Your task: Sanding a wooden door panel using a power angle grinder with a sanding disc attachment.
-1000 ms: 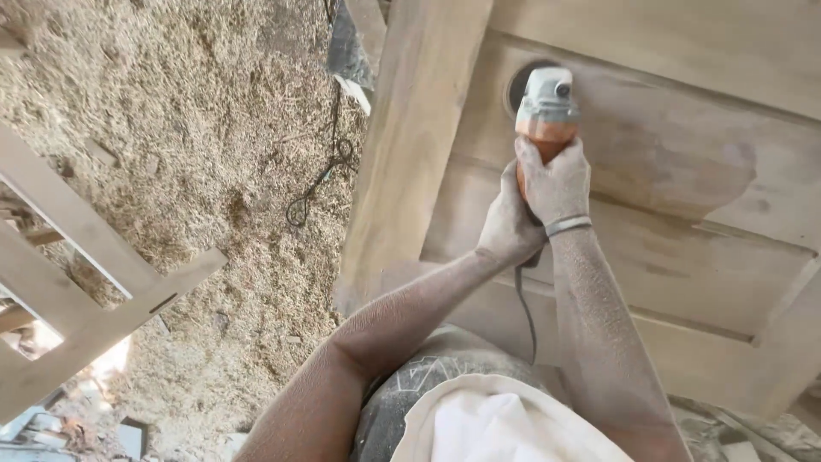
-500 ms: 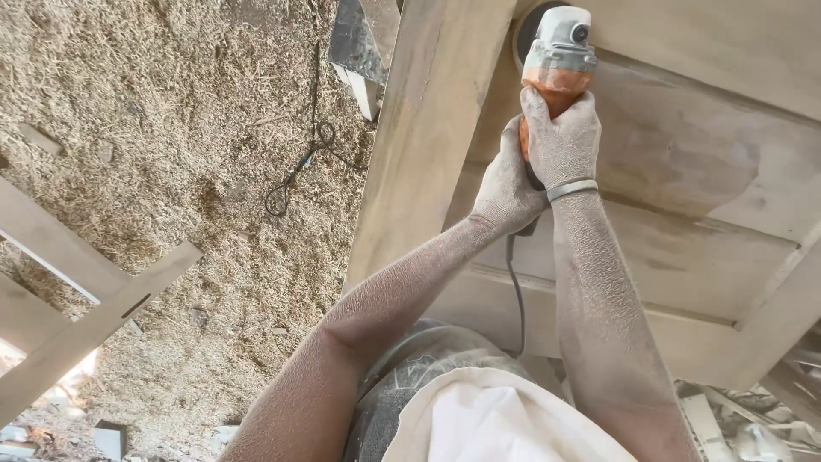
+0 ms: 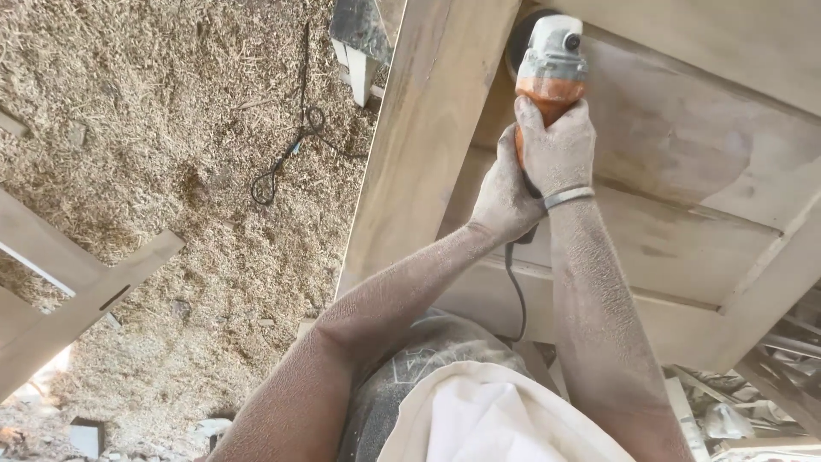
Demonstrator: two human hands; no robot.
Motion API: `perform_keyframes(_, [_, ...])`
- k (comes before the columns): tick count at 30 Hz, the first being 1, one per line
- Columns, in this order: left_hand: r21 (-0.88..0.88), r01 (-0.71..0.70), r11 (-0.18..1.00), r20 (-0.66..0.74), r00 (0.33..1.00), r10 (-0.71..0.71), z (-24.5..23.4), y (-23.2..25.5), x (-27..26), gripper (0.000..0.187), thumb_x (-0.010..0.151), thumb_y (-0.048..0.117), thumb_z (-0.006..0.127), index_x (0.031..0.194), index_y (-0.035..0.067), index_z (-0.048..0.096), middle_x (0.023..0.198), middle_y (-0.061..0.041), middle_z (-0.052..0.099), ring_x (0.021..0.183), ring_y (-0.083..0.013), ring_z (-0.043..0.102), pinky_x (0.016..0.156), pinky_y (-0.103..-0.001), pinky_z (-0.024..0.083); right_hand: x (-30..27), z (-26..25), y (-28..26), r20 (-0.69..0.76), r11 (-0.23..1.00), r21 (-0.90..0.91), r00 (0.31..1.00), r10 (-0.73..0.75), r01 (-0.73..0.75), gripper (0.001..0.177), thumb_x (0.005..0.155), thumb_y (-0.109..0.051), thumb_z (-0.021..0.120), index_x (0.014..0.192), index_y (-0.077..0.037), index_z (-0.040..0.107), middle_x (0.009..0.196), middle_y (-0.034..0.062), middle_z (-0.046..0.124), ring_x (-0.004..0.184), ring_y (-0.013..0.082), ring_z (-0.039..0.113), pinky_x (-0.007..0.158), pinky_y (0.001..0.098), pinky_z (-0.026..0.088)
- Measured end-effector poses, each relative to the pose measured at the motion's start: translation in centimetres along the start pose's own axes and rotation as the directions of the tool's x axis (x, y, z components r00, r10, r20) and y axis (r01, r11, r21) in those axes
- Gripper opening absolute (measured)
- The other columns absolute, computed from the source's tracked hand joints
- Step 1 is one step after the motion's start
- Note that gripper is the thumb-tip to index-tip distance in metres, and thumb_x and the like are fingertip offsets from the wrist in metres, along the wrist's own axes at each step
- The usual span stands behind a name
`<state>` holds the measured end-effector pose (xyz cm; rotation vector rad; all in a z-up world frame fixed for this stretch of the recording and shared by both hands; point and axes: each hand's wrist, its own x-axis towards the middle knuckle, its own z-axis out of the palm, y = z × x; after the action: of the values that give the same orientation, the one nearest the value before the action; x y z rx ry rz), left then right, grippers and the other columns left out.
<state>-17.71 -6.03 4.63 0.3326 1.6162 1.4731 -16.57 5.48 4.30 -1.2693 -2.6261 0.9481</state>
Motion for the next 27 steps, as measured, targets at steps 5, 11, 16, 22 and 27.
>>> perform_keyframes(5, [-0.090,0.284,0.955,-0.006,0.958,-0.285,0.3,1.3,-2.9,0.111,0.066,0.034,0.084,0.156,0.021,0.019,0.135,-0.035,0.057,0.131,-0.0554,0.054,0.114,-0.066,0.043,-3.6,0.9,0.6,0.017,0.981,0.013,0.981,0.195,-0.196,0.064,0.090,-0.054,0.078,0.119,-0.001,0.056,0.113,0.0283,0.069,0.115,0.0457,0.063,0.097,0.0588,0.051])
perform_keyframes(11, [-0.099,0.355,0.930,0.006,0.934,-0.356,1.0,-0.3,-6.8,0.111,0.066,0.032,0.083,0.154,0.020,0.017,0.132,-0.038,0.056,0.130,-0.0572,0.053,0.112,-0.068,0.042,-8.5,1.2,1.1,0.034,0.972,0.023,0.972,0.232,-0.233,0.067,0.087,-0.053,0.078,0.119,0.001,0.055,0.112,0.0302,0.068,0.112,0.0471,0.064,0.094,0.0609,0.052])
perform_keyframes(16, [-0.113,0.386,0.916,-0.021,0.920,-0.390,2.4,-1.3,-9.0,0.105,0.069,0.027,0.081,0.153,0.017,0.018,0.126,-0.039,0.060,0.123,-0.0589,0.056,0.106,-0.069,0.045,-10.7,0.0,0.5,0.124,0.955,0.009,0.948,0.292,-0.296,0.066,0.087,-0.055,0.075,0.117,-0.001,0.054,0.109,0.0304,0.069,0.110,0.0492,0.064,0.093,0.0624,0.052])
perform_keyframes(22, [-0.131,0.421,0.897,-0.051,0.901,-0.430,5.3,-0.7,-9.0,0.108,0.070,0.028,0.080,0.155,0.016,0.015,0.122,-0.035,0.064,0.115,-0.0537,0.064,0.106,-0.065,0.048,-11.6,-1.5,3.7,0.198,0.944,-0.020,0.924,0.328,-0.331,0.067,0.083,-0.057,0.078,0.118,-0.007,0.052,0.110,0.0234,0.071,0.111,0.0425,0.067,0.093,0.0573,0.055])
perform_keyframes(27, [-0.063,0.385,0.921,0.019,0.923,-0.385,9.6,-3.4,-7.7,0.114,0.065,0.028,0.085,0.154,0.015,0.015,0.130,-0.035,0.058,0.126,-0.0561,0.055,0.109,-0.069,0.046,-10.9,-3.8,7.5,0.081,0.949,0.064,0.950,0.302,-0.307,0.062,0.088,-0.049,0.079,0.119,0.000,0.054,0.111,0.0316,0.068,0.112,0.0487,0.064,0.091,0.0626,0.053])
